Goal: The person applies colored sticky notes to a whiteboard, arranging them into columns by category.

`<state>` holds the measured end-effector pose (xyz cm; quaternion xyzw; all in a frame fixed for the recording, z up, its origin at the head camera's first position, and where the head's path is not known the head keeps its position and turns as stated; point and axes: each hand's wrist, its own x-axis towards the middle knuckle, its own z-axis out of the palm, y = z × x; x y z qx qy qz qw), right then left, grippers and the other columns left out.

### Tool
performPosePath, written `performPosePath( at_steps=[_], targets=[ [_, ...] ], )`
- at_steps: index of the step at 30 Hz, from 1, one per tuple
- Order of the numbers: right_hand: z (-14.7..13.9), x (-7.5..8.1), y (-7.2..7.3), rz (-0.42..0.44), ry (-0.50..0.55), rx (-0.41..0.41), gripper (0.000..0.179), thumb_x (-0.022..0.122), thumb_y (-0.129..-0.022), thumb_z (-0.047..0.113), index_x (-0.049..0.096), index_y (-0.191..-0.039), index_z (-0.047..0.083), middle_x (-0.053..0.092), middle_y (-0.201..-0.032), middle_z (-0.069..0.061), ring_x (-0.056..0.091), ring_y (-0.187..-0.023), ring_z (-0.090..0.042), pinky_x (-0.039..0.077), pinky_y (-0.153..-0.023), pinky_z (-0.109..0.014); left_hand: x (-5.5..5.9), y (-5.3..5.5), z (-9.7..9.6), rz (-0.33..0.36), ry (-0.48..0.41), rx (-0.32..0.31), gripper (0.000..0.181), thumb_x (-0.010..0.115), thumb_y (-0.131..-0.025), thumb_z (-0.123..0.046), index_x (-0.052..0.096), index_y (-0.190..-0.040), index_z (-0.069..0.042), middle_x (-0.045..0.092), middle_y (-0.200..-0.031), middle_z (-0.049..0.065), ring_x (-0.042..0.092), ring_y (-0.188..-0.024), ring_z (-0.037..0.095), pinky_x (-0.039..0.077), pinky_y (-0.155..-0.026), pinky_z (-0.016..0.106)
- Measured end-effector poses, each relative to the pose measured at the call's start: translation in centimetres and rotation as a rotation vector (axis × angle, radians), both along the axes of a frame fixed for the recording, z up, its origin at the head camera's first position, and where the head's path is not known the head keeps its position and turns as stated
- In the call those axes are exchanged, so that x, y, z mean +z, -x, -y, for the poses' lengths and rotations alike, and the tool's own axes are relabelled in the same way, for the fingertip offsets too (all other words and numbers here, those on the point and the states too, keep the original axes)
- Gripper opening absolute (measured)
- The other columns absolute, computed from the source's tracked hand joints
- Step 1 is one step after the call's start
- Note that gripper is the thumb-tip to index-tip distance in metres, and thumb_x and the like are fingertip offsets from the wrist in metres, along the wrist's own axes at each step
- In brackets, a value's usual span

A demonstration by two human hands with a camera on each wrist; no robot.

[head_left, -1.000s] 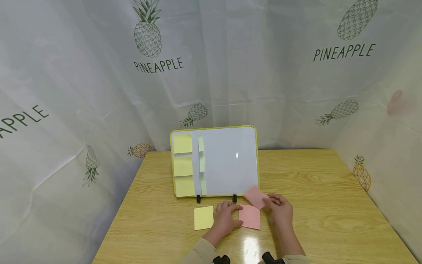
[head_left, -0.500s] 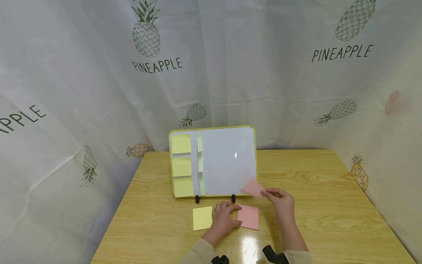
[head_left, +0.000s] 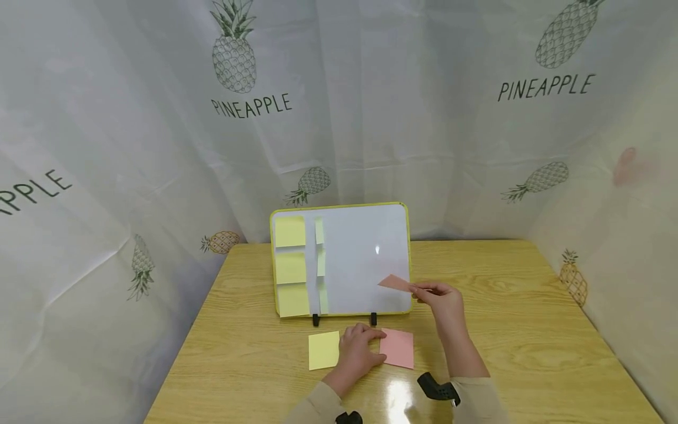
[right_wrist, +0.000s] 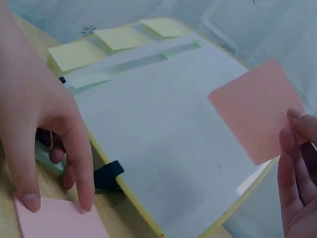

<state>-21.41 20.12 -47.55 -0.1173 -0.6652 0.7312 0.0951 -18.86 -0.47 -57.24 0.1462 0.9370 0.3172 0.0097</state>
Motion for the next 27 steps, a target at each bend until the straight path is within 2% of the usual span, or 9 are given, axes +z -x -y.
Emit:
performPosePath(
  at_steps=[3,5,8,10,14,19,22,27],
  targets=[
    [0.1,0.9,0.7,-0.029,-0.008,0.029,0.014,0.079,-0.083,0.009,0.076,-0.093,0.001,0.072,-0.088,0.001,0.067,-0.085,-0.018,0.054,-0.079,-0.031,0.5,0.4,0.3,0.000,-0.044,-0.018,0.036,0.085,-0.075,-0.027,0.074,-0.109,-0.026,0.061,-0.102,-0.006,0.054,-0.098,0.022,0.044,-0.084,0.043],
    [0.1,1.5,1.2,-0.051,-0.003,0.047,0.014,0.079,-0.082,0.008,0.076,-0.094,0.001,0.072,-0.093,0.001,0.066,-0.089,-0.016,0.053,-0.082,-0.029,1.2,0.7,0.7,0.033,-0.112,-0.034,0.034,0.083,-0.078,-0.022,0.074,-0.110,-0.021,0.063,-0.102,-0.003,0.057,-0.095,0.022,0.048,-0.079,0.038],
    [0.3,2.1,1.9,-0.079,0.018,0.068,0.010,0.079,-0.081,0.006,0.077,-0.091,0.003,0.071,-0.097,0.000,0.065,-0.093,-0.016,0.053,-0.082,-0.027,2.6,1.1,1.2,0.097,-0.224,-0.061,0.033,0.080,-0.082,-0.015,0.071,-0.114,-0.013,0.062,-0.100,0.000,0.058,-0.090,0.022,0.049,-0.070,0.033],
    [0.5,2.4,2.3,-0.100,0.041,0.078,0.014,0.080,-0.081,0.005,0.076,-0.092,-0.001,0.070,-0.099,-0.002,0.065,-0.095,-0.017,0.053,-0.083,-0.026,3.6,1.4,1.5,0.133,-0.285,-0.073,0.034,0.079,-0.083,-0.012,0.070,-0.115,-0.009,0.062,-0.098,0.001,0.058,-0.089,0.023,0.049,-0.068,0.031],
    [1.3,2.6,3.1,-0.155,0.062,0.086,0.021,0.080,-0.080,0.004,0.072,-0.094,-0.009,0.068,-0.102,-0.005,0.064,-0.096,-0.019,0.053,-0.083,-0.027,5.7,2.1,2.1,0.146,-0.358,-0.093,0.033,0.077,-0.085,-0.012,0.069,-0.117,-0.007,0.062,-0.096,0.003,0.058,-0.088,0.019,0.049,-0.071,0.030],
    [2.7,2.7,4.4,-0.267,0.066,0.078,0.002,0.075,-0.081,-0.007,0.075,-0.083,-0.005,0.066,-0.100,-0.009,0.063,-0.096,-0.023,0.054,-0.081,-0.028,9.1,3.1,3.0,0.090,-0.378,-0.117,0.026,0.076,-0.086,-0.017,0.070,-0.112,-0.013,0.063,-0.095,0.004,0.056,-0.086,0.013,0.049,-0.076,0.032],
    [3.5,2.7,5.2,-0.323,0.052,0.084,0.002,0.075,-0.080,-0.007,0.075,-0.081,-0.006,0.066,-0.100,-0.010,0.062,-0.098,-0.024,0.055,-0.080,-0.029,10.9,3.9,3.7,0.036,-0.365,-0.122,0.022,0.076,-0.086,-0.017,0.071,-0.108,-0.015,0.063,-0.092,0.001,0.056,-0.083,0.012,0.049,-0.078,0.034],
    [4.9,2.7,6.5,-0.386,-0.021,0.089,0.003,0.077,-0.080,-0.005,0.076,-0.080,-0.002,0.067,-0.101,-0.015,0.062,-0.096,-0.025,0.055,-0.078,-0.029,13.1,5.2,5.0,-0.040,-0.358,-0.135,0.021,0.075,-0.087,-0.015,0.070,-0.107,-0.015,0.060,-0.088,-0.006,0.057,-0.084,0.014,0.049,-0.082,0.041]
  ],
)
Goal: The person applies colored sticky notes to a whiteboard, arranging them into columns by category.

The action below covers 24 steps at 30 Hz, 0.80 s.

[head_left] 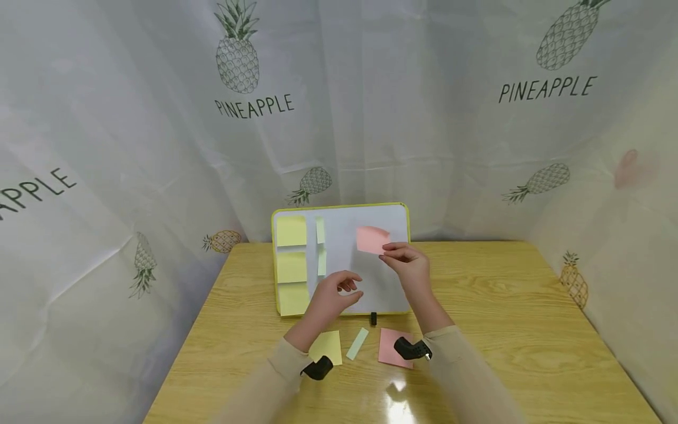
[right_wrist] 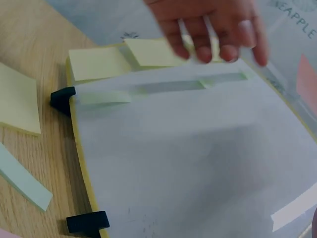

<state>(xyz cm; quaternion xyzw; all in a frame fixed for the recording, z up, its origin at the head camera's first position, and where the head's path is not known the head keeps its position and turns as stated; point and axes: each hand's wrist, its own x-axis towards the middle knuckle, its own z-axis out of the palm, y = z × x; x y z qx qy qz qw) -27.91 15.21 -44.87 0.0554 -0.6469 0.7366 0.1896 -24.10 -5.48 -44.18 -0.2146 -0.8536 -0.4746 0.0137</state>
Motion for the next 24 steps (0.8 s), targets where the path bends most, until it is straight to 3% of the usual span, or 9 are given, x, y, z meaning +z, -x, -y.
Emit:
performPosePath(
  at_steps=[4,9,17,24],
  targets=[
    [0.7,-0.1,1.3,-0.032,-0.052,-0.008,0.013,0.075,-0.081,-0.005,0.078,-0.077,0.007,0.067,-0.100,-0.014,0.062,-0.094,-0.024,0.055,-0.078,-0.028,1.2,1.0,1.0,-0.060,0.038,-0.003,0.021,0.074,-0.087,-0.014,0.069,-0.108,-0.013,0.061,-0.089,-0.003,0.058,-0.086,0.019,0.049,-0.083,0.045],
    [1.3,0.1,2.8,-0.044,-0.106,-0.009,0.013,0.078,-0.080,-0.002,0.078,-0.075,0.010,0.068,-0.099,-0.011,0.063,-0.094,-0.023,0.055,-0.077,-0.028,2.1,2.6,2.2,-0.103,0.142,0.001,0.024,0.074,-0.087,-0.014,0.069,-0.111,-0.009,0.061,-0.091,-0.001,0.058,-0.087,0.018,0.050,-0.082,0.039],
    [2.2,0.5,4.9,-0.061,-0.140,0.026,0.003,0.079,-0.078,-0.004,0.076,-0.079,-0.003,0.068,-0.098,-0.012,0.065,-0.092,-0.023,0.055,-0.077,-0.029,2.9,5.0,3.7,-0.153,0.206,0.074,0.028,0.074,-0.088,-0.015,0.069,-0.115,-0.007,0.061,-0.094,0.000,0.058,-0.089,0.020,0.050,-0.079,0.038],
    [2.8,0.7,5.7,-0.038,-0.158,-0.004,0.005,0.080,-0.077,-0.005,0.075,-0.080,-0.006,0.069,-0.097,-0.011,0.064,-0.093,-0.021,0.055,-0.076,-0.026,3.9,7.1,4.0,-0.192,0.240,0.138,0.024,0.071,-0.090,-0.017,0.068,-0.113,-0.010,0.061,-0.095,0.000,0.058,-0.090,0.021,0.049,-0.079,0.038]
  ],
)
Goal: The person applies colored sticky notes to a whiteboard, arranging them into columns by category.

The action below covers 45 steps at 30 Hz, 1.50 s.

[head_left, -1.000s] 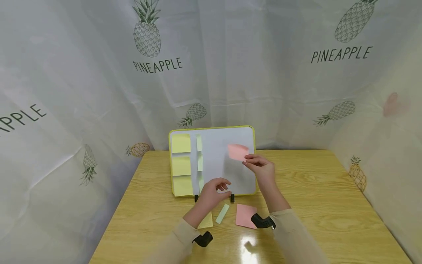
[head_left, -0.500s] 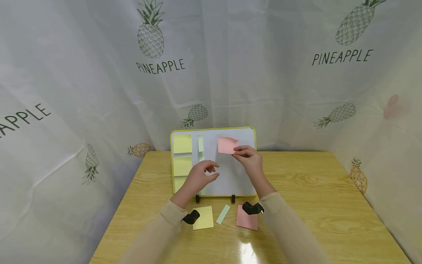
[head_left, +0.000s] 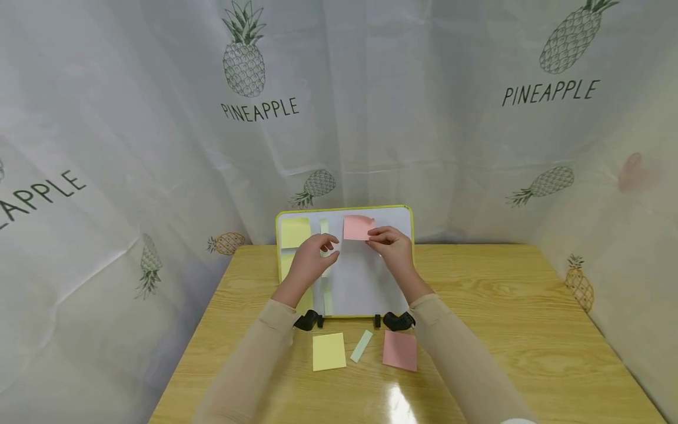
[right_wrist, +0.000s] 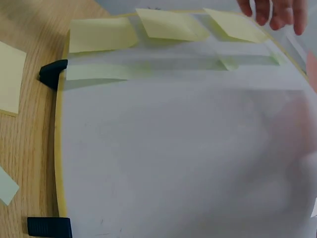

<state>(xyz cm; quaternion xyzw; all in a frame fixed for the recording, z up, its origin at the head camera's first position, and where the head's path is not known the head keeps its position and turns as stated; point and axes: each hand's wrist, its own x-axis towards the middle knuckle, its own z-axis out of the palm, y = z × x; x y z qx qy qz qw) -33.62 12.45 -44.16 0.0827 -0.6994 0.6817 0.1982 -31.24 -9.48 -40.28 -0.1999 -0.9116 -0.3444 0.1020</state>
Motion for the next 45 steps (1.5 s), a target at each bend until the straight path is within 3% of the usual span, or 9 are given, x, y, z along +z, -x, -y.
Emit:
performPosePath(
  at_steps=[5,11,17,23,29,37,45],
  targets=[
    [0.1,-0.2,0.2,0.006,-0.024,0.004,0.005,0.080,-0.077,-0.004,0.076,-0.081,-0.005,0.069,-0.098,-0.011,0.065,-0.094,-0.022,0.055,-0.076,-0.026,0.8,1.6,-0.1,0.000,-0.045,0.058,0.022,0.068,-0.092,-0.018,0.068,-0.113,-0.012,0.061,-0.094,0.001,0.057,-0.091,0.021,0.049,-0.078,0.039],
    [0.0,-0.5,0.5,0.010,-0.050,0.000,0.005,0.080,-0.078,-0.002,0.076,-0.081,-0.003,0.069,-0.099,-0.009,0.064,-0.094,-0.021,0.054,-0.076,-0.024,1.2,3.5,-0.4,0.058,-0.087,0.044,0.022,0.066,-0.093,-0.017,0.067,-0.114,-0.012,0.061,-0.095,0.002,0.057,-0.093,0.022,0.048,-0.081,0.039],
    [0.0,-0.5,0.8,0.017,-0.081,0.000,0.005,0.079,-0.078,-0.003,0.076,-0.081,-0.002,0.069,-0.099,-0.008,0.065,-0.093,-0.020,0.054,-0.076,-0.024,1.4,4.6,-1.0,0.094,-0.127,0.042,0.024,0.065,-0.093,-0.016,0.065,-0.117,-0.012,0.061,-0.095,0.004,0.056,-0.092,0.023,0.048,-0.081,0.039],
    [0.0,-0.5,1.0,0.023,-0.086,0.008,0.005,0.079,-0.078,-0.003,0.076,-0.081,-0.002,0.069,-0.099,-0.008,0.066,-0.089,-0.018,0.054,-0.076,-0.023,1.4,4.9,-1.8,0.158,-0.150,0.061,0.030,0.069,-0.092,-0.017,0.063,-0.121,-0.011,0.062,-0.095,0.005,0.058,-0.090,0.021,0.050,-0.077,0.036],
    [-0.1,-0.6,1.1,0.024,-0.099,0.018,0.004,0.078,-0.078,-0.004,0.076,-0.082,-0.003,0.069,-0.099,-0.008,0.067,-0.089,-0.019,0.054,-0.077,-0.024,1.0,5.5,-2.3,0.172,-0.151,0.063,0.037,0.069,-0.091,-0.018,0.060,-0.127,-0.012,0.062,-0.094,0.005,0.060,-0.089,0.021,0.051,-0.079,0.037],
    [0.0,-0.4,1.1,0.071,-0.170,0.014,0.005,0.078,-0.080,0.000,0.077,-0.085,0.000,0.068,-0.100,-0.005,0.065,-0.093,-0.020,0.054,-0.079,-0.025,0.7,6.0,-2.7,0.174,-0.114,0.096,0.040,0.069,-0.092,-0.018,0.059,-0.130,-0.013,0.062,-0.090,0.004,0.058,-0.083,0.021,0.049,-0.075,0.037],
    [0.0,-0.3,1.1,0.062,-0.267,-0.005,0.005,0.078,-0.081,0.002,0.078,-0.086,0.003,0.068,-0.101,-0.002,0.064,-0.096,-0.019,0.053,-0.081,-0.026,0.7,5.7,-3.1,0.171,-0.018,0.128,0.047,0.072,-0.090,-0.019,0.056,-0.134,-0.014,0.059,-0.082,0.002,0.053,-0.071,0.018,0.045,-0.067,0.033]
  ],
)
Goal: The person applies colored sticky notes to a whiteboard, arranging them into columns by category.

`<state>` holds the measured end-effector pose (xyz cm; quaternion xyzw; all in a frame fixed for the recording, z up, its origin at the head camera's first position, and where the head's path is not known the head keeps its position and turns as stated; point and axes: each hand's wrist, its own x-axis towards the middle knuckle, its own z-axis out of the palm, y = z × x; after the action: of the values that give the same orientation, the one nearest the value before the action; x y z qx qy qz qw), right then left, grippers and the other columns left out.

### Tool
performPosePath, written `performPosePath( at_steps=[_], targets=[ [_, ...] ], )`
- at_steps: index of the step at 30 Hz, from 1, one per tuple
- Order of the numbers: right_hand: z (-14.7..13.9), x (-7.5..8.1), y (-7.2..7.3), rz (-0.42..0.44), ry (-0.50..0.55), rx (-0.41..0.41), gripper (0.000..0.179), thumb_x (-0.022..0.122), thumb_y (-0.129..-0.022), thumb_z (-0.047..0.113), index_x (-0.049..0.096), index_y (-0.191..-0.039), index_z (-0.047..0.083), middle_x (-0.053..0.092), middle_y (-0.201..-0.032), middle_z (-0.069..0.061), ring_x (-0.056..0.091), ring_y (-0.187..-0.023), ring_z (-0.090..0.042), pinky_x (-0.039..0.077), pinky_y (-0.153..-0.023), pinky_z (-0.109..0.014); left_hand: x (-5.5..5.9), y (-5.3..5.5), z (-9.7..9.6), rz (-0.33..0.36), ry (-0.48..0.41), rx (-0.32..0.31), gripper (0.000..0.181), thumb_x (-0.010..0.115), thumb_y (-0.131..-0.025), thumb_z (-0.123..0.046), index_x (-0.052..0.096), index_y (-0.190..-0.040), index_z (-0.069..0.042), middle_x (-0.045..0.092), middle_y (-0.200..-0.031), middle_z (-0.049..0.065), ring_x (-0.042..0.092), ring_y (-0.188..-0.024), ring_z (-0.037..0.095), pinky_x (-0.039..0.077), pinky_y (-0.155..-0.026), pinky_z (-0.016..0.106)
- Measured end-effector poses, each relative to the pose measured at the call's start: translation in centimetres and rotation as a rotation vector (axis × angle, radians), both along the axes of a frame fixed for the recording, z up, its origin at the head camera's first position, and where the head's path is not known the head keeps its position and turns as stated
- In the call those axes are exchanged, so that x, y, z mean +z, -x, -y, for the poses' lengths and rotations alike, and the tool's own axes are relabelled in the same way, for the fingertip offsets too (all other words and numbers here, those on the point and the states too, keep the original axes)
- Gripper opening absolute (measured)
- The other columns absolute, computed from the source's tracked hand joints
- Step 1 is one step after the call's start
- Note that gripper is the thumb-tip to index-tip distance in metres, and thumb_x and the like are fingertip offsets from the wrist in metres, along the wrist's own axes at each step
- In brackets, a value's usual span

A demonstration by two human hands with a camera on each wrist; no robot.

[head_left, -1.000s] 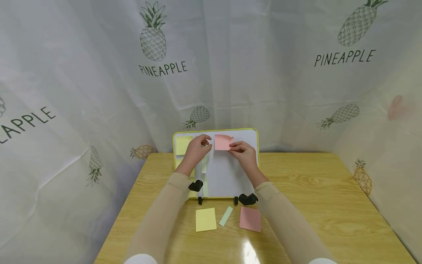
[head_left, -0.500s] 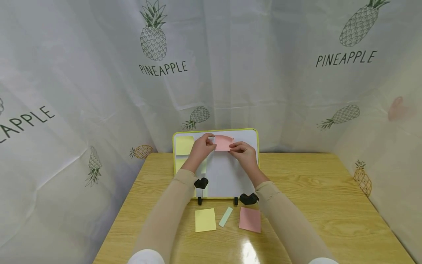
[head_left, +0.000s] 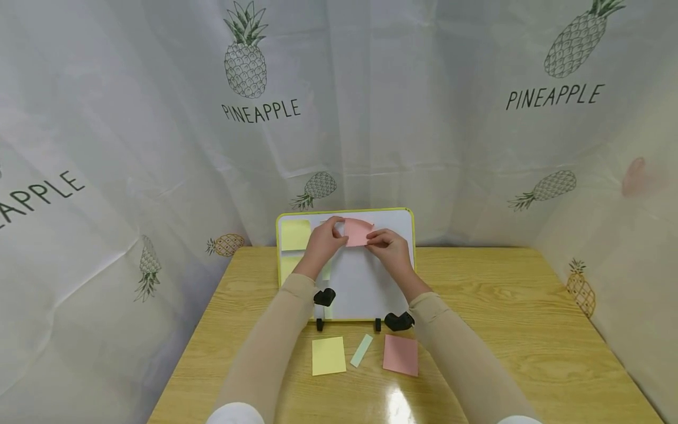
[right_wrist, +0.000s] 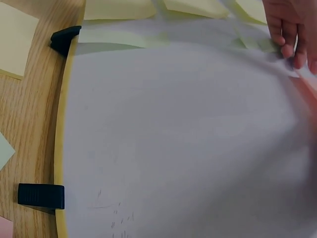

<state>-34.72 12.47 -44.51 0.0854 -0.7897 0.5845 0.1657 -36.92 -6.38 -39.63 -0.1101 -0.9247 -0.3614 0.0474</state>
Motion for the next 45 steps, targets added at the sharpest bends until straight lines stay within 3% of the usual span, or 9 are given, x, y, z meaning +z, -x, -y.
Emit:
performPosePath(
  at_steps=[6,12,15,21,25,30,33,41,45],
  targets=[
    [0.1,-0.1,0.1,-0.049,-0.052,0.017,0.006,0.078,-0.081,0.001,0.078,-0.087,0.003,0.068,-0.102,-0.002,0.064,-0.098,-0.019,0.053,-0.083,-0.027,-0.5,-0.7,0.2,-0.156,0.183,-0.016,0.044,0.070,-0.091,-0.021,0.059,-0.133,-0.011,0.056,-0.086,0.004,0.051,-0.073,0.019,0.044,-0.067,0.034],
    [0.2,-0.2,0.1,-0.077,-0.083,0.008,0.006,0.078,-0.081,0.001,0.078,-0.087,0.003,0.069,-0.102,-0.002,0.064,-0.098,-0.019,0.053,-0.083,-0.028,-1.0,-1.5,0.4,-0.440,0.419,-0.032,0.044,0.069,-0.091,-0.024,0.061,-0.132,-0.009,0.059,-0.122,0.009,0.056,-0.108,0.027,0.047,-0.089,0.041],
    [0.3,-0.2,0.1,-0.078,-0.092,0.000,0.007,0.079,-0.081,0.002,0.078,-0.087,0.004,0.069,-0.102,-0.001,0.064,-0.099,-0.018,0.053,-0.083,-0.028,-1.5,-1.5,0.4,-0.511,0.546,-0.034,0.050,0.067,-0.092,-0.029,0.056,-0.137,-0.011,0.051,-0.140,0.006,0.048,-0.124,0.029,0.044,-0.095,0.045],
    [0.4,-0.3,0.2,-0.096,-0.108,0.004,0.006,0.077,-0.082,0.001,0.077,-0.088,0.002,0.069,-0.103,-0.003,0.064,-0.100,-0.020,0.053,-0.084,-0.027,-2.6,-1.4,0.3,-0.449,0.706,-0.044,0.061,0.056,-0.098,-0.042,0.040,-0.150,-0.015,0.030,-0.157,-0.004,0.026,-0.142,0.027,0.035,-0.103,0.050],
    [0.4,-0.4,0.1,-0.101,-0.164,0.014,0.006,0.077,-0.082,0.003,0.077,-0.088,0.003,0.069,-0.103,-0.002,0.064,-0.094,-0.019,0.054,-0.080,-0.029,-2.9,-1.5,0.2,-0.401,0.702,-0.029,0.061,0.051,-0.099,-0.044,0.036,-0.152,-0.017,0.026,-0.158,-0.007,0.021,-0.145,0.026,0.030,-0.106,0.052],
    [0.0,-0.1,-0.4,-0.147,-0.333,-0.014,0.010,0.079,-0.082,0.008,0.077,-0.091,0.008,0.069,-0.101,0.002,0.061,-0.084,-0.015,0.053,-0.072,-0.032,-2.8,-1.7,0.0,-0.384,0.705,-0.013,0.060,0.051,-0.100,-0.043,0.036,-0.152,-0.018,0.024,-0.159,-0.007,0.019,-0.145,0.025,0.030,-0.107,0.052],
    [-0.2,0.4,-0.4,-0.234,-0.433,-0.022,0.012,0.080,-0.082,0.010,0.078,-0.093,0.009,0.069,-0.102,0.002,0.061,-0.091,-0.016,0.052,-0.077,-0.034,-2.8,-1.7,-0.1,-0.388,0.705,-0.002,0.060,0.055,-0.099,-0.041,0.037,-0.152,-0.019,0.024,-0.159,-0.008,0.019,-0.145,0.025,0.030,-0.107,0.052],
    [-0.4,1.3,0.7,-0.577,-0.735,0.023,0.022,0.078,-0.080,0.002,0.076,-0.102,0.003,0.070,-0.110,-0.008,0.060,-0.102,-0.027,0.046,-0.092,-0.039,-3.1,-1.8,-0.6,-0.401,0.649,0.004,0.063,0.064,-0.095,-0.035,0.039,-0.151,-0.017,0.025,-0.158,-0.007,0.019,-0.145,0.026,0.030,-0.107,0.052],
    [-0.7,1.2,1.1,-0.638,-0.850,0.036,0.029,0.078,-0.081,0.005,0.075,-0.110,0.007,0.066,-0.122,-0.008,0.055,-0.116,-0.028,0.042,-0.098,-0.044,-3.3,-1.7,-0.6,-0.419,0.640,-0.001,0.063,0.065,-0.095,-0.035,0.041,-0.150,-0.017,0.026,-0.158,-0.007,0.020,-0.145,0.025,0.031,-0.106,0.052]
  ],
)
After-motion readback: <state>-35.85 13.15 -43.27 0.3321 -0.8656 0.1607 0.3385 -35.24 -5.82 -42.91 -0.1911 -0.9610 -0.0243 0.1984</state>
